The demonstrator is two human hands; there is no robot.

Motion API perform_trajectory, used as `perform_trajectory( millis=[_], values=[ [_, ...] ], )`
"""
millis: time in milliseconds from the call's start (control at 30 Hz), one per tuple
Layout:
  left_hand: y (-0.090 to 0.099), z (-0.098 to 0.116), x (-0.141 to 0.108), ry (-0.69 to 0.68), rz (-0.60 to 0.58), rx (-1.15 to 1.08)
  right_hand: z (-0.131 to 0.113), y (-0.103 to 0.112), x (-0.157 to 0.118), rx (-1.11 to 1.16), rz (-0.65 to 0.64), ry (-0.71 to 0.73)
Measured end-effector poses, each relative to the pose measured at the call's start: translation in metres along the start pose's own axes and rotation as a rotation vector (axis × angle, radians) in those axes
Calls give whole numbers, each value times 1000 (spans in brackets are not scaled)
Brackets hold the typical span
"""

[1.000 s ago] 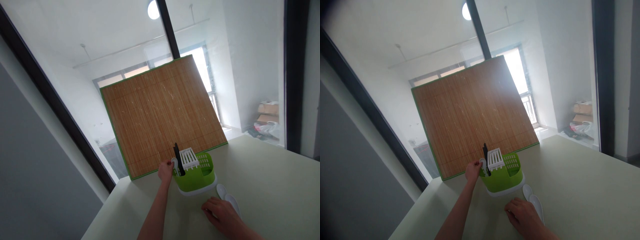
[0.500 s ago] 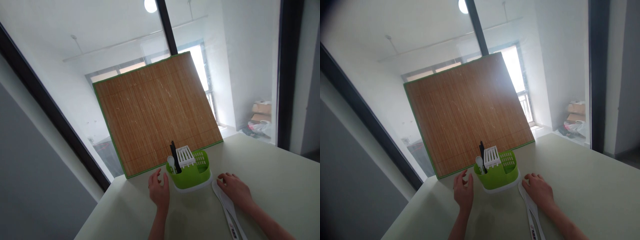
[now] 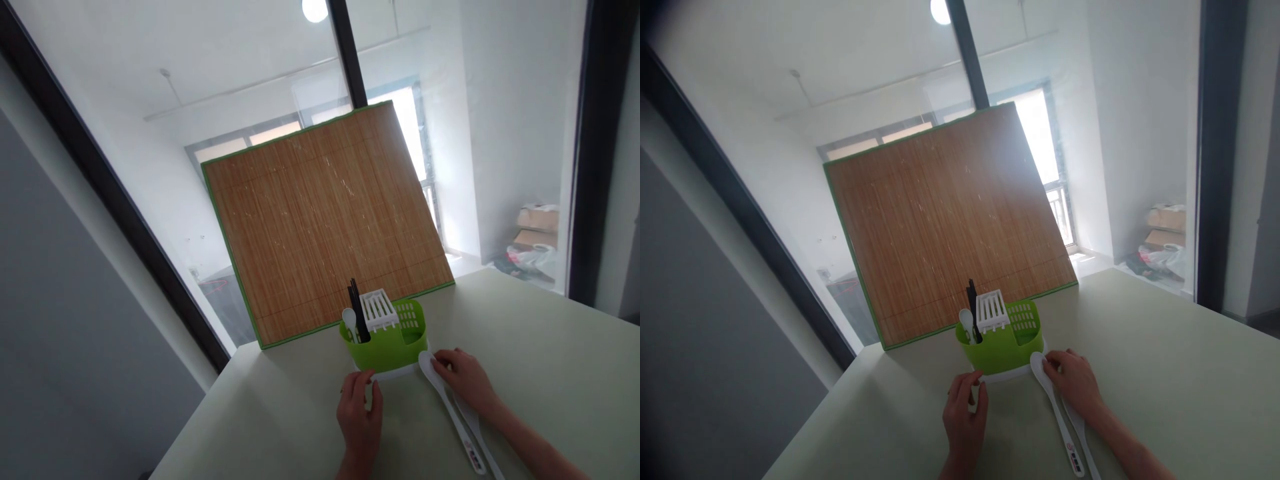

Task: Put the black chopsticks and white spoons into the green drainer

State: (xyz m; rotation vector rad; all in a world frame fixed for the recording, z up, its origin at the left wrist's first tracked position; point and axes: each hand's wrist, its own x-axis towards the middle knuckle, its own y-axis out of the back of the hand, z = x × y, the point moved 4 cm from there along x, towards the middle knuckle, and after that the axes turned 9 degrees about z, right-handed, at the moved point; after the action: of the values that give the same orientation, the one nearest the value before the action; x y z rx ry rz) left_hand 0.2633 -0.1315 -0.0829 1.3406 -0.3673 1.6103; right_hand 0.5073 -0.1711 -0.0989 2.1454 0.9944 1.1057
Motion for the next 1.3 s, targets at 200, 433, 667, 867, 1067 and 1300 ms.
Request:
perform_trajectory(
  millis=[200, 433, 667, 867, 1067, 1300],
  values=[
    [0, 27, -3, -62, -63, -189, -50, 27, -20, 452, 325, 307],
    [5, 52, 0, -32, -36, -216, -80, 30, -44, 454, 333, 574],
    [34, 50, 57, -3, 66, -122, -73, 37, -37, 430, 254, 527],
    [44, 16, 151, 32, 203, -34, -15, 39, -5, 253, 55, 127],
    [4, -28, 169, 57, 106, 59, 45, 34, 4, 6, -167, -66],
    [-27, -54, 143, 120, -43, 152, 52, 19, -9, 86, -403, -139]
  ],
)
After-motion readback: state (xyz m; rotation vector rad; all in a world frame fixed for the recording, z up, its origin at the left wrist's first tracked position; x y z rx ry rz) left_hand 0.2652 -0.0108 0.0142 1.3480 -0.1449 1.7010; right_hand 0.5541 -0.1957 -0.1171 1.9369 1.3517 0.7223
